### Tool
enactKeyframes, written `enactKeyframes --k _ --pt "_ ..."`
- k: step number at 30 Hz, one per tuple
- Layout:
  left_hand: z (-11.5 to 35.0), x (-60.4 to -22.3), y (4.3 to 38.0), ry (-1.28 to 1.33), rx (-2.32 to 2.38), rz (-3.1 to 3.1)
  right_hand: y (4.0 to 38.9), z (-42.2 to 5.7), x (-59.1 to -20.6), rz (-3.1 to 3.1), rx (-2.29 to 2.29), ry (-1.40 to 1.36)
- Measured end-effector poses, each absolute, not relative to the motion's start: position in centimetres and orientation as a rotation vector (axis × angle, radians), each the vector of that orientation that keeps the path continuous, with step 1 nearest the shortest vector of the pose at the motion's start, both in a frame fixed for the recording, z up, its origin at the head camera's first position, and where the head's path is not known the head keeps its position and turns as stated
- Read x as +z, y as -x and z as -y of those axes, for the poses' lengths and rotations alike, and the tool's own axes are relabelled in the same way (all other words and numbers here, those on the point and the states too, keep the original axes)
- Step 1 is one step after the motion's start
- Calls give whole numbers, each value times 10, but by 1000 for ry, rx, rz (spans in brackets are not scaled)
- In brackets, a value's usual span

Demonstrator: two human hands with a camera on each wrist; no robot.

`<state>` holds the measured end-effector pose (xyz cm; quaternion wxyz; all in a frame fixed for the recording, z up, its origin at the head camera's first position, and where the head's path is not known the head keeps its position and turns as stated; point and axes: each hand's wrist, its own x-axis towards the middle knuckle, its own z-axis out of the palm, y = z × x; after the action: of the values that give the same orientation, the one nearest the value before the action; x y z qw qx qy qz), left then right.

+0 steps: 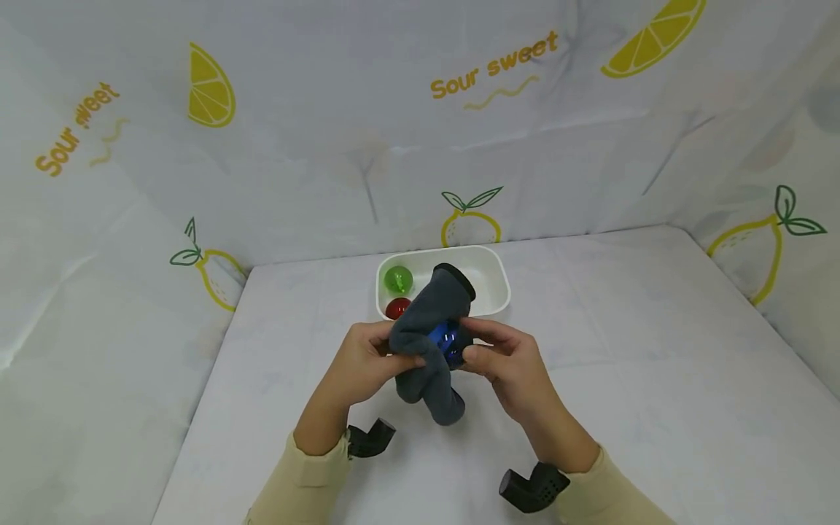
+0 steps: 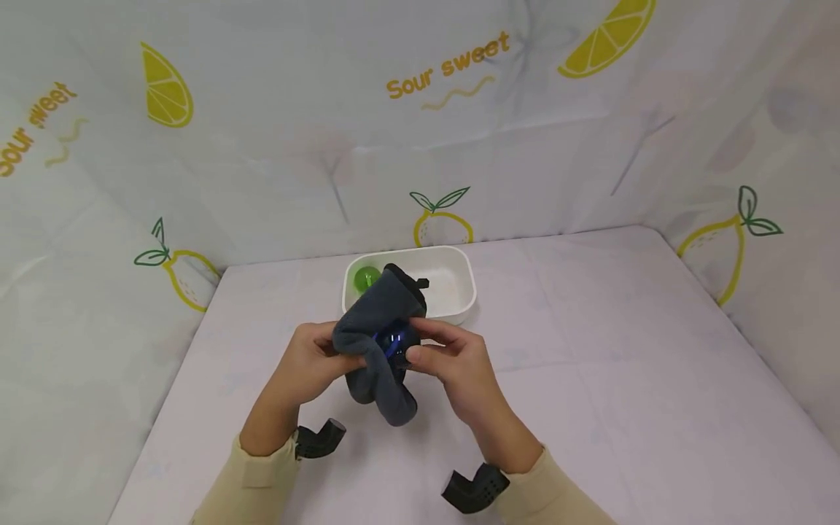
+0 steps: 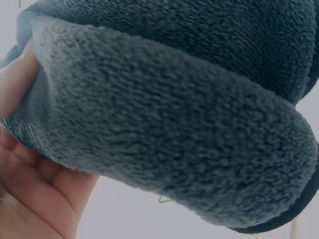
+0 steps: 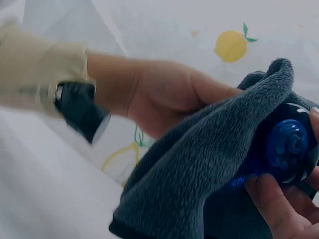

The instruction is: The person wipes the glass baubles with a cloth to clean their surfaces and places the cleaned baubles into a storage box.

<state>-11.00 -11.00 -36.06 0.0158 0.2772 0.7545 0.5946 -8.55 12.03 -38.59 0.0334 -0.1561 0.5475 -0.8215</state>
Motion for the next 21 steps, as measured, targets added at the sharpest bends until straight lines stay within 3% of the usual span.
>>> enactKeyframes --k 7,21 --pt "103 -363 107 -1113 1787 -2438 88 -122 -388 -1153 -2561 610" --pt "96 -358 101 -1097 1759 -2504 84 -125 -383 -1547 -2540 658"
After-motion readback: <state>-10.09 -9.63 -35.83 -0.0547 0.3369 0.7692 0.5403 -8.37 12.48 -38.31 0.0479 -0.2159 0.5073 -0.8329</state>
